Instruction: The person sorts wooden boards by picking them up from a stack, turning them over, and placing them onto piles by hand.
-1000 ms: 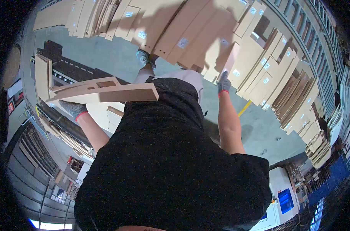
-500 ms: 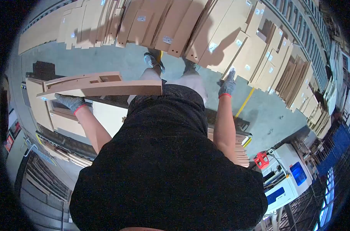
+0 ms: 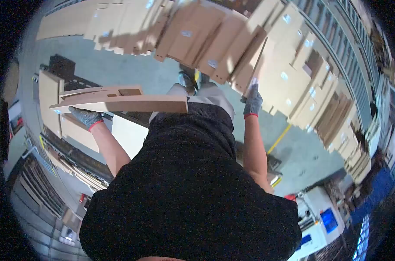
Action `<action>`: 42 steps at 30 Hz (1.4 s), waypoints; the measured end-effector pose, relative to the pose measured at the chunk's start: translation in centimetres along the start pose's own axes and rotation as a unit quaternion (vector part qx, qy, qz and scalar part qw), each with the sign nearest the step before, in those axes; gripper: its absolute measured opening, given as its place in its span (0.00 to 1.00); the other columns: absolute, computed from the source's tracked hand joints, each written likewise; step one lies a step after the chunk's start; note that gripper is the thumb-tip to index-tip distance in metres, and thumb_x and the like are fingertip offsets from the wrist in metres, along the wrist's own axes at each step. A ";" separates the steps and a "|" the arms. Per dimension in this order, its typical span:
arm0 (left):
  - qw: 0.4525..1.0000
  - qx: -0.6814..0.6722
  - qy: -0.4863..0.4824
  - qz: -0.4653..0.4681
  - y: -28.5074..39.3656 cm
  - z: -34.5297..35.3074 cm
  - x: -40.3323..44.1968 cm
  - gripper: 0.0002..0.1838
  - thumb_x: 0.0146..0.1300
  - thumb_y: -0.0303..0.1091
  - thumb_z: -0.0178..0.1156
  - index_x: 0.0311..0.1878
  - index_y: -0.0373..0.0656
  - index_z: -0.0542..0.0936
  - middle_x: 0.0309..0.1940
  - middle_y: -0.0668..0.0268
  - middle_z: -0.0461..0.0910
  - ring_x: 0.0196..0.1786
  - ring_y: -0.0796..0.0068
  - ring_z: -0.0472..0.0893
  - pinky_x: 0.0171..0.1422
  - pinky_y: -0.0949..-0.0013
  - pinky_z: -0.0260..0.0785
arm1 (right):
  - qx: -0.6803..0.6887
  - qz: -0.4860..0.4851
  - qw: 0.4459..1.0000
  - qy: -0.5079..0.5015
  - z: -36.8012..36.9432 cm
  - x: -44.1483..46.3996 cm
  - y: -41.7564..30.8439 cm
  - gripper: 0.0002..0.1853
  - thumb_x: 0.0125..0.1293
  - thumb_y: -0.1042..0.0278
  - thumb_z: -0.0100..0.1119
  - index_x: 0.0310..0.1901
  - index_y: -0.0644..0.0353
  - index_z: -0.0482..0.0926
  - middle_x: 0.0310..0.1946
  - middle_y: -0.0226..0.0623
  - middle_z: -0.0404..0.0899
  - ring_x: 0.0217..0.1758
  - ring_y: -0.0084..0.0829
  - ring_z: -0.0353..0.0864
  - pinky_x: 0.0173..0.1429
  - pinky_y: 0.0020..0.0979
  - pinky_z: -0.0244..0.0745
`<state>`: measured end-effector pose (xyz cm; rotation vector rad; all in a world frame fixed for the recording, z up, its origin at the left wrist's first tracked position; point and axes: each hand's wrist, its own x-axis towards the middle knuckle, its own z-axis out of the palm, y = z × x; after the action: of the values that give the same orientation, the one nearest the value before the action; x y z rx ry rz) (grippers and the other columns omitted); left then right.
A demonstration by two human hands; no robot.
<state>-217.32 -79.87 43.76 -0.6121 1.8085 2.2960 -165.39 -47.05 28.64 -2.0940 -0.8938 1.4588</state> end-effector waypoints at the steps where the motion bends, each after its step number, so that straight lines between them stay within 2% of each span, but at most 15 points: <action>1: 1.000 -0.002 0.013 0.004 0.4 0.1 -0.5 0.40 0.72 0.70 0.37 0.77 0.52 0.64 0.75 0.56 0.66 0.74 0.48 0.69 0.78 0.38 0.60 | 0.008 -0.032 0.999 -0.034 1.1 0.1 0.1 0.35 0.63 0.26 0.62 0.35 0.60 0.82 0.26 0.36 0.78 0.22 0.30 0.78 0.24 0.35 0.77; 5: 0.997 -0.071 0.015 0.025 2.8 -0.5 -2.1 0.37 0.73 0.66 0.41 0.73 0.51 0.68 0.68 0.56 0.72 0.70 0.51 0.73 0.75 0.42 0.65 | -0.027 -0.023 0.991 -0.126 6.5 0.6 -1.4 0.35 0.67 0.27 0.58 0.37 0.61 0.83 0.24 0.36 0.78 0.21 0.29 0.80 0.23 0.32 0.78; 12: 0.990 -0.110 0.084 0.009 5.7 -1.3 2.3 0.37 0.75 0.66 0.38 0.74 0.50 0.68 0.70 0.57 0.71 0.70 0.52 0.73 0.76 0.44 0.65 | -0.027 -0.068 0.980 -0.183 17.4 -4.8 -5.7 0.35 0.69 0.31 0.59 0.37 0.66 0.84 0.24 0.35 0.79 0.23 0.28 0.81 0.24 0.33 0.76; 16: 0.993 -0.103 0.064 0.011 6.8 -2.7 10.3 0.38 0.75 0.67 0.39 0.75 0.49 0.67 0.71 0.57 0.70 0.71 0.52 0.72 0.77 0.45 0.64 | -0.056 -0.135 0.971 -0.187 25.7 -6.9 -3.6 0.36 0.72 0.33 0.57 0.34 0.69 0.86 0.24 0.35 0.81 0.23 0.28 0.81 0.26 0.32 0.75; 19: 0.992 -0.117 0.046 0.011 7.5 -5.2 18.0 0.39 0.74 0.69 0.39 0.75 0.49 0.67 0.71 0.57 0.70 0.71 0.52 0.72 0.77 0.45 0.64 | -0.084 -0.182 0.962 -0.185 33.3 -8.3 -0.7 0.30 0.72 0.36 0.59 0.43 0.63 0.86 0.31 0.33 0.82 0.26 0.24 0.81 0.28 0.31 0.78; 21: 0.994 -0.106 0.032 -0.010 8.8 -8.0 23.1 0.39 0.74 0.68 0.38 0.74 0.49 0.67 0.70 0.56 0.71 0.70 0.52 0.72 0.77 0.45 0.64 | -0.018 -0.074 0.979 -0.190 38.1 -12.9 -1.3 0.31 0.71 0.35 0.59 0.42 0.63 0.86 0.31 0.33 0.83 0.26 0.23 0.81 0.29 0.30 0.79; 26: 0.996 -0.062 0.071 0.006 14.8 -9.7 28.6 0.38 0.75 0.65 0.37 0.74 0.47 0.69 0.69 0.56 0.73 0.68 0.52 0.75 0.75 0.43 0.67 | -0.086 -0.194 0.959 -0.189 49.3 -15.1 3.9 0.36 0.70 0.31 0.56 0.40 0.66 0.84 0.31 0.44 0.84 0.28 0.35 0.85 0.29 0.37 0.81; 28: 0.997 -0.049 0.054 0.029 15.7 -12.0 31.7 0.35 0.76 0.63 0.36 0.73 0.48 0.70 0.68 0.56 0.73 0.69 0.51 0.75 0.74 0.42 0.68 | -0.100 -0.058 0.974 -0.193 53.1 -21.5 -1.3 0.39 0.71 0.30 0.53 0.39 0.71 0.82 0.29 0.54 0.84 0.30 0.48 0.87 0.34 0.45 0.81; 31: 0.997 -0.046 0.056 0.015 18.0 -13.3 33.7 0.34 0.75 0.61 0.39 0.72 0.48 0.70 0.67 0.56 0.74 0.68 0.50 0.75 0.74 0.39 0.67 | -0.131 -0.058 0.975 -0.170 59.3 -19.7 0.8 0.39 0.71 0.30 0.51 0.40 0.71 0.82 0.32 0.58 0.83 0.34 0.51 0.87 0.38 0.47 0.81; 33: 0.994 -0.082 0.068 -0.001 19.2 -13.7 34.0 0.32 0.75 0.59 0.43 0.69 0.45 0.71 0.63 0.56 0.76 0.66 0.55 0.77 0.73 0.46 0.71 | -0.161 -0.097 0.972 -0.140 63.4 -16.1 3.3 0.40 0.71 0.29 0.50 0.41 0.71 0.83 0.33 0.59 0.84 0.37 0.52 0.87 0.40 0.48 0.80; 35: 0.993 -0.103 0.062 -0.014 19.9 -14.2 34.4 0.32 0.74 0.58 0.44 0.69 0.44 0.71 0.63 0.56 0.76 0.67 0.54 0.77 0.73 0.45 0.70 | -0.174 -0.104 0.972 -0.119 65.7 -15.4 3.7 0.42 0.71 0.28 0.48 0.42 0.72 0.83 0.34 0.61 0.84 0.39 0.54 0.87 0.42 0.49 0.80; 37: 0.993 -0.106 0.041 -0.017 20.6 -15.0 35.2 0.33 0.74 0.59 0.45 0.70 0.43 0.71 0.63 0.55 0.76 0.67 0.53 0.76 0.74 0.43 0.69 | -0.166 -0.074 0.978 -0.100 67.2 -16.8 1.1 0.43 0.71 0.26 0.48 0.44 0.73 0.83 0.35 0.62 0.84 0.39 0.57 0.86 0.43 0.50 0.79; 38: 0.995 -0.098 0.023 -0.015 20.7 -15.7 35.8 0.33 0.73 0.59 0.45 0.70 0.43 0.70 0.64 0.55 0.75 0.68 0.52 0.76 0.74 0.42 0.68 | -0.100 0.001 0.984 -0.150 66.2 -20.6 -3.1 0.46 0.68 0.24 0.48 0.47 0.73 0.83 0.40 0.63 0.84 0.45 0.58 0.86 0.48 0.49 0.79; 41: 0.998 -0.018 0.058 -0.002 21.5 -14.2 35.2 0.35 0.73 0.60 0.42 0.73 0.46 0.68 0.69 0.52 0.72 0.70 0.48 0.74 0.76 0.36 0.64 | -0.176 -0.030 0.978 -0.112 69.9 -12.4 3.7 0.47 0.65 0.21 0.52 0.49 0.71 0.84 0.42 0.59 0.85 0.42 0.52 0.88 0.42 0.45 0.81; 42: 0.998 -0.020 0.054 -0.014 21.7 -13.7 35.1 0.36 0.73 0.61 0.41 0.74 0.47 0.67 0.70 0.52 0.71 0.70 0.48 0.73 0.76 0.36 0.64 | -0.159 -0.020 0.980 -0.114 69.9 -12.6 3.5 0.45 0.65 0.22 0.54 0.48 0.70 0.83 0.37 0.56 0.85 0.35 0.46 0.86 0.36 0.42 0.79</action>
<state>-253.98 -103.08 46.31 -0.7777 1.7912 2.3275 -232.88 -59.34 10.03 -2.1403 -1.3264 1.6487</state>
